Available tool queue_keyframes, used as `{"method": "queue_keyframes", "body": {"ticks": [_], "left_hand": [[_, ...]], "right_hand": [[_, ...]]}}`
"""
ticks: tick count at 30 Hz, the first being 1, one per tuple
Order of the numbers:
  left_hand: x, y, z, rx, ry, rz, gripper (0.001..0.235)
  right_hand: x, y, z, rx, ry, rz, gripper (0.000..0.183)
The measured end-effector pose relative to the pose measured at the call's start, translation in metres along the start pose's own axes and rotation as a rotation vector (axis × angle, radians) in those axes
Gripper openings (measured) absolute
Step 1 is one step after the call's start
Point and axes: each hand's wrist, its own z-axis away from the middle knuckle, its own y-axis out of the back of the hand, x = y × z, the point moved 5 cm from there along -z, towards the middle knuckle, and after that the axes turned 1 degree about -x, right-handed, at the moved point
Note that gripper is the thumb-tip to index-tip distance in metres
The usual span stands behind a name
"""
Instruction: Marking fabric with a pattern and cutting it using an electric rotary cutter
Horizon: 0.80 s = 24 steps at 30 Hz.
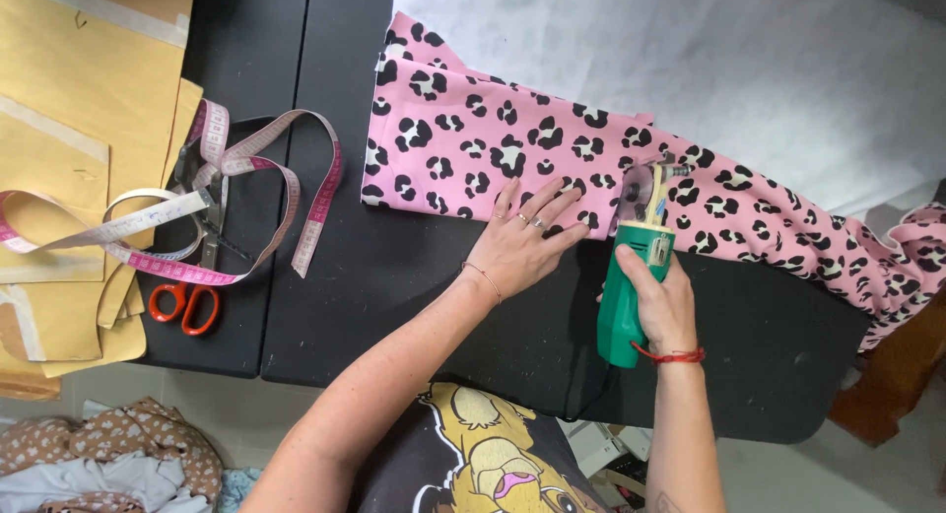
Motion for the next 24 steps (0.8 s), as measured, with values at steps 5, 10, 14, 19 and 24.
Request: {"method": "queue_keyframes", "body": {"ticks": [5,10,14,19,24], "left_hand": [[0.000,0.002,-0.001,-0.007,0.003,0.015,0.033],[0.000,0.001,-0.001,-0.017,-0.002,0.016,0.035],[-0.001,0.002,-0.001,-0.001,0.001,0.016,0.035],[-0.001,0.001,0.000,0.004,0.002,0.021,0.034],[-0.001,-0.003,0.000,-0.042,-0.015,0.003,0.041]], "right_hand": [[-0.013,0.004,-0.004,0.016,-0.019,0.007,0.050],[-0.017,0.003,-0.010,0.025,-0.006,0.009,0.051],[-0.026,0.004,-0.009,0.031,-0.001,0.001,0.049],[-0.031,0.004,-0.009,0.034,0.006,-0.003,0.052],[-0.024,0.004,-0.013,0.031,0.023,-0.017,0.052]]}}
